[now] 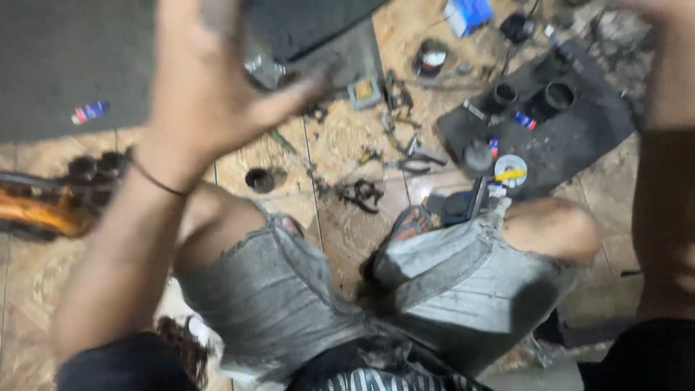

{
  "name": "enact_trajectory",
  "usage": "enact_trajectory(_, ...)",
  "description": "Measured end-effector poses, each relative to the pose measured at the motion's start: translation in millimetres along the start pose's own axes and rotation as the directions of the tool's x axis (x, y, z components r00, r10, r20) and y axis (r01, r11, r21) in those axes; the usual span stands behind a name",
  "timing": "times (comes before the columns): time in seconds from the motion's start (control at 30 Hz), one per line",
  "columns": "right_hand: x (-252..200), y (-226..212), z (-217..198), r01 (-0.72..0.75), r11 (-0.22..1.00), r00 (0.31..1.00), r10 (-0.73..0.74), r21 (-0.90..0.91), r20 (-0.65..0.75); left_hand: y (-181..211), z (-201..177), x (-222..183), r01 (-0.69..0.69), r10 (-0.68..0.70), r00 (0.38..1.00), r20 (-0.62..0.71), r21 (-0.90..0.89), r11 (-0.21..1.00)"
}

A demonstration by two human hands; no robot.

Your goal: Disassembling a stator by prying out components using a screwdriver or pick.

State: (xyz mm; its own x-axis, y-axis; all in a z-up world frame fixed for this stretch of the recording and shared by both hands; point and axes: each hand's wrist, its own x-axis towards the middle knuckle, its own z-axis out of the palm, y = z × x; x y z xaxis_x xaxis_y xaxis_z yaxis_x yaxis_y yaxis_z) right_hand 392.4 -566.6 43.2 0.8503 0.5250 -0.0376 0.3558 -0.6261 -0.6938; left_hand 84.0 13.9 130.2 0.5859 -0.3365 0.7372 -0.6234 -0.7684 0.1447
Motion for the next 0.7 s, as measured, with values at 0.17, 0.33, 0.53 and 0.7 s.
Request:
enact_trajectory(0.17,-16.2,-106.2,60.3,0.115,0.950,0.993,-0.110,0.291,-0.032,31.7,22.2,27.7,-0.095,0.085,0.984,-0.154,-0.059,0.994)
enact_trajectory(0.33,-61.7,-332.9,149.2,0.505,0.820,0.863,-0.479,-0.269,0.161,33.4,81.6,42.4,-0.120,0.082,0.959,0.271,0.126,0.985)
enact_trajectory(0.53,-49.3,-292.6,170.6,0.221,0.962,0.975,-0.213,-0.158,0.064,0.5,117.1,13.9,0.026,0.043,0.969,0.245,-0.273,0.962)
enact_trajectory(0.7,-40.7,-271.5,178.7,0.374,0.893,0.919,-0.393,0.250,0.025,3.5,108.1,16.8,0.213,-0.139,0.945,0.295,-0.234,0.949)
